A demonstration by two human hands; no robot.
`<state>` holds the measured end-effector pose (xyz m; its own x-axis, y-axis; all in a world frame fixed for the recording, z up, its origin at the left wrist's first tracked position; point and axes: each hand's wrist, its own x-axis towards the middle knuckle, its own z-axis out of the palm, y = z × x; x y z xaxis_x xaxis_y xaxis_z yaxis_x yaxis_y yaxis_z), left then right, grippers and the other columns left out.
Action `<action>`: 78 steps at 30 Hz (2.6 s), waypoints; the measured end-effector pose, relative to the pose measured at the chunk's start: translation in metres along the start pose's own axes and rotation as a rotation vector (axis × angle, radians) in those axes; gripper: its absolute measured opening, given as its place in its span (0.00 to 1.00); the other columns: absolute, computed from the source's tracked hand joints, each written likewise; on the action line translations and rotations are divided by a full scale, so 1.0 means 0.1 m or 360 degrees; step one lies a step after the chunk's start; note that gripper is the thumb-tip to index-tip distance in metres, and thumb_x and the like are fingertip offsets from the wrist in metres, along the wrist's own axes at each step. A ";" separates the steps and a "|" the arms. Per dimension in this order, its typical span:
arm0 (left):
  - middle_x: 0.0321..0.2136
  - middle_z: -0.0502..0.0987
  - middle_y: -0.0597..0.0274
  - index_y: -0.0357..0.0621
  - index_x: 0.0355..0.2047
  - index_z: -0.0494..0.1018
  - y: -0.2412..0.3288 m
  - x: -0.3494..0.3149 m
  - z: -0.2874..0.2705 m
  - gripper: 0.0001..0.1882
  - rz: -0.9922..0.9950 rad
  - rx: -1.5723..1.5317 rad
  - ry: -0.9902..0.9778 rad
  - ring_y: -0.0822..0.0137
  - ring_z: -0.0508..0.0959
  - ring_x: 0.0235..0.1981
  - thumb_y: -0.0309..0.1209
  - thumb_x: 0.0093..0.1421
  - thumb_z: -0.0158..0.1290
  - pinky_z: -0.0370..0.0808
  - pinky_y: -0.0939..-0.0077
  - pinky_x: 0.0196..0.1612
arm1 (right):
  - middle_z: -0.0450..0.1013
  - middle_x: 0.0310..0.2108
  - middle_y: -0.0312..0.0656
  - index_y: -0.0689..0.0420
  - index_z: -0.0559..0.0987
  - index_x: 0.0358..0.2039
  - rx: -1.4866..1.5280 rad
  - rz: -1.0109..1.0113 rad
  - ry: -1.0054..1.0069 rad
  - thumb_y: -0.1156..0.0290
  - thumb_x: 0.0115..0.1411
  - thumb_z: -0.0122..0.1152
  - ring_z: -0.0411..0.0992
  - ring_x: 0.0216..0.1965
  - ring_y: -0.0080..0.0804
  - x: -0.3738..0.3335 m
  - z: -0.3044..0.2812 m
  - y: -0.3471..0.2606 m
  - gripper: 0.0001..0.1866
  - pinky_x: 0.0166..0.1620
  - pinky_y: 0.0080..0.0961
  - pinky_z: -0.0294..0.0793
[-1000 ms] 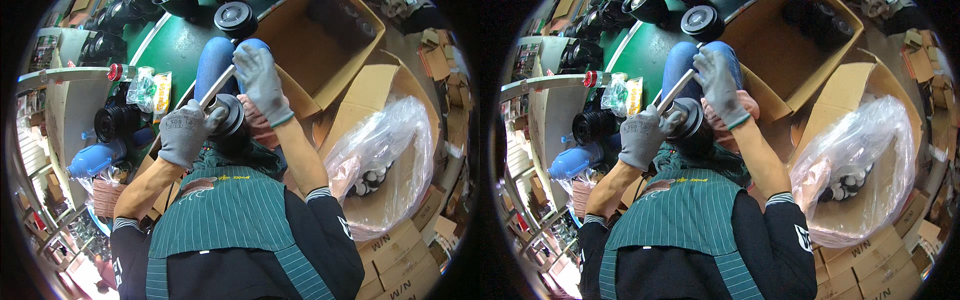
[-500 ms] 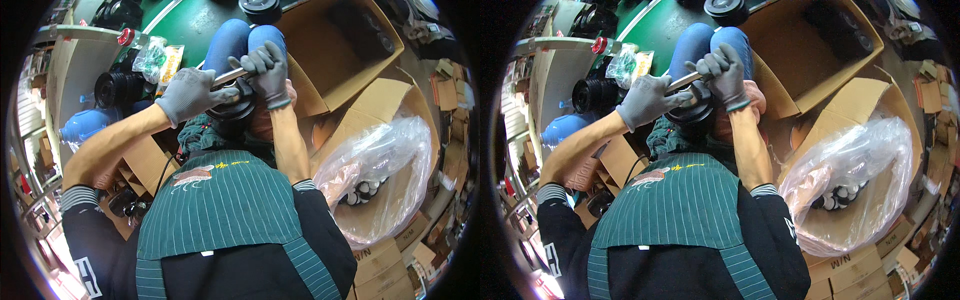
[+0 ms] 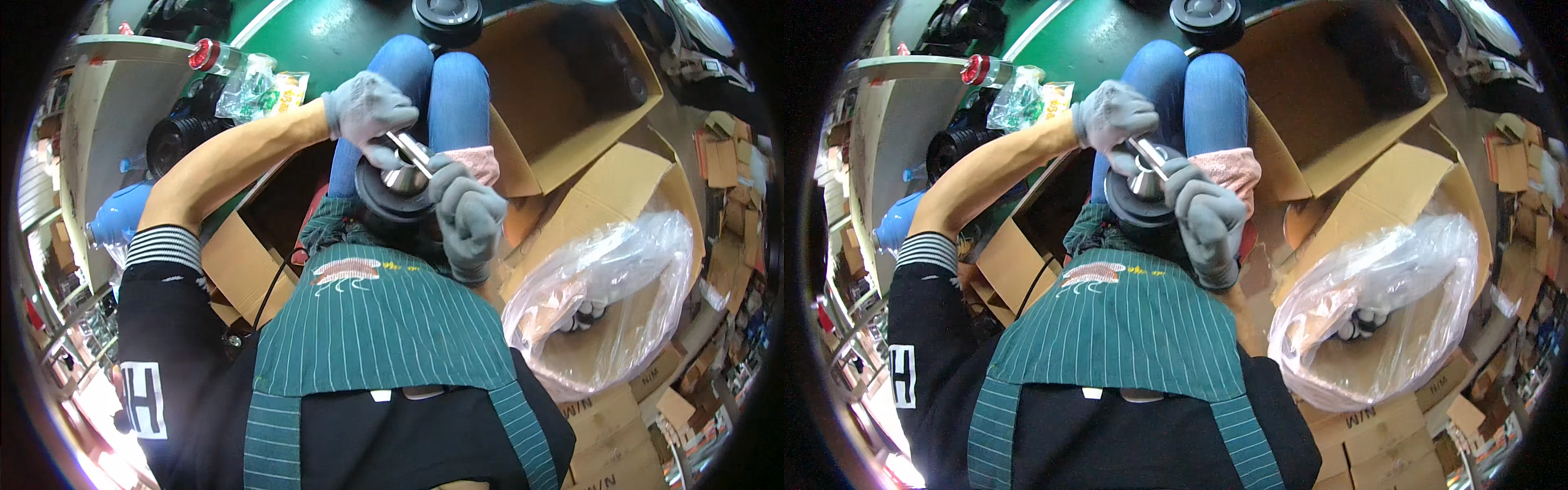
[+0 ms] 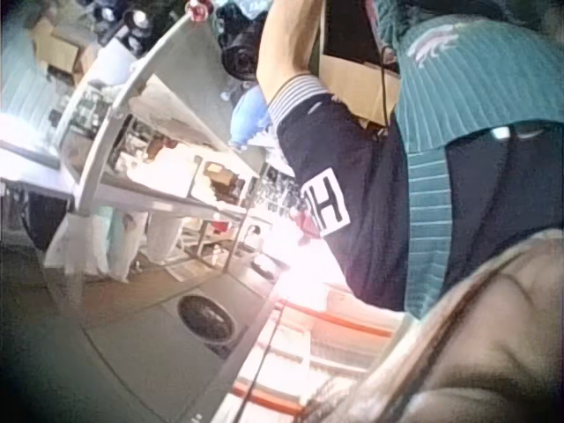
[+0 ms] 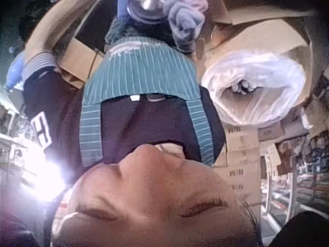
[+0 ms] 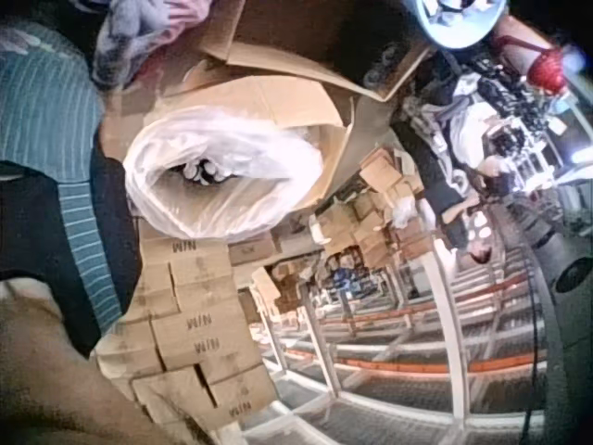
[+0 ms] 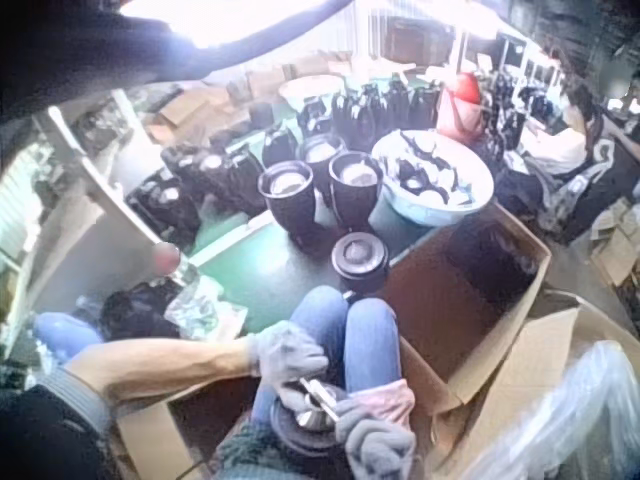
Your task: The person sits on the floor and repeatedly picks up black cylindrical containers, inserts a metal rod into each, and secures a lid. The person places finished units into a cardboard box and continues the cycle with new containers from a nearby pile.
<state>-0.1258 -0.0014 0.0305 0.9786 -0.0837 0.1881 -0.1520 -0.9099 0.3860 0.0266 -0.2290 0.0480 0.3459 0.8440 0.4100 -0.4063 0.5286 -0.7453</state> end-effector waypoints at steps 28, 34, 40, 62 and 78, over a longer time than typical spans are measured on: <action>0.41 0.86 0.39 0.43 0.52 0.81 -0.50 -1.00 0.57 0.33 -0.2413 -0.0152 0.0706 0.39 0.86 0.46 0.61 0.70 0.53 0.80 0.49 0.52 | 0.63 0.74 0.67 0.54 0.81 0.67 -0.1917 0.0588 -0.0677 0.48 0.34 0.90 0.68 0.72 0.61 0.18 0.15 -0.34 0.56 0.71 0.45 0.70; 0.60 0.79 0.39 0.38 0.67 0.72 0.13 -1.17 0.27 0.31 -0.1521 0.0318 0.1160 0.41 0.79 0.60 0.32 0.66 0.65 0.75 0.52 0.64 | 0.66 0.73 0.62 0.62 0.82 0.64 -0.1827 0.0492 -0.0494 0.58 0.34 0.92 0.69 0.72 0.53 0.78 0.28 -0.63 0.53 0.72 0.42 0.69; 0.68 0.66 0.25 0.41 0.53 0.75 1.01 -1.68 0.66 0.34 -0.0914 0.0163 0.1280 0.25 0.71 0.67 0.48 0.53 0.73 0.64 0.28 0.70 | 0.79 0.61 0.48 0.68 0.76 0.65 -0.0762 0.0834 0.0094 0.26 0.72 0.49 0.77 0.60 0.34 1.21 0.03 -0.28 0.51 0.63 0.34 0.77; 0.66 0.74 0.38 0.52 0.53 0.84 -1.90 -1.36 -1.08 0.33 -0.1962 0.0683 0.1536 0.40 0.77 0.64 0.33 0.44 0.79 0.73 0.54 0.68 | 0.68 0.71 0.60 0.66 0.62 0.76 0.0335 0.1891 0.0175 0.39 0.80 0.32 0.69 0.71 0.55 0.83 -0.38 0.87 0.43 0.75 0.54 0.64; 0.67 0.74 0.42 0.57 0.62 0.77 -3.54 -0.53 -1.39 0.38 -0.2006 0.0795 0.1454 0.43 0.78 0.62 0.43 0.50 0.77 0.76 0.52 0.65 | 0.81 0.55 0.58 0.68 0.70 0.69 0.0204 0.1823 0.0306 0.43 0.82 0.30 0.80 0.57 0.53 0.61 -0.53 1.05 0.39 0.65 0.48 0.76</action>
<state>-0.1436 0.3815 0.0091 0.0116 0.8602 0.5099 0.8685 -0.2614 0.4212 0.0498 -0.1266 -0.0327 -0.1601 0.8113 -0.5622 -0.6424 -0.5181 -0.5647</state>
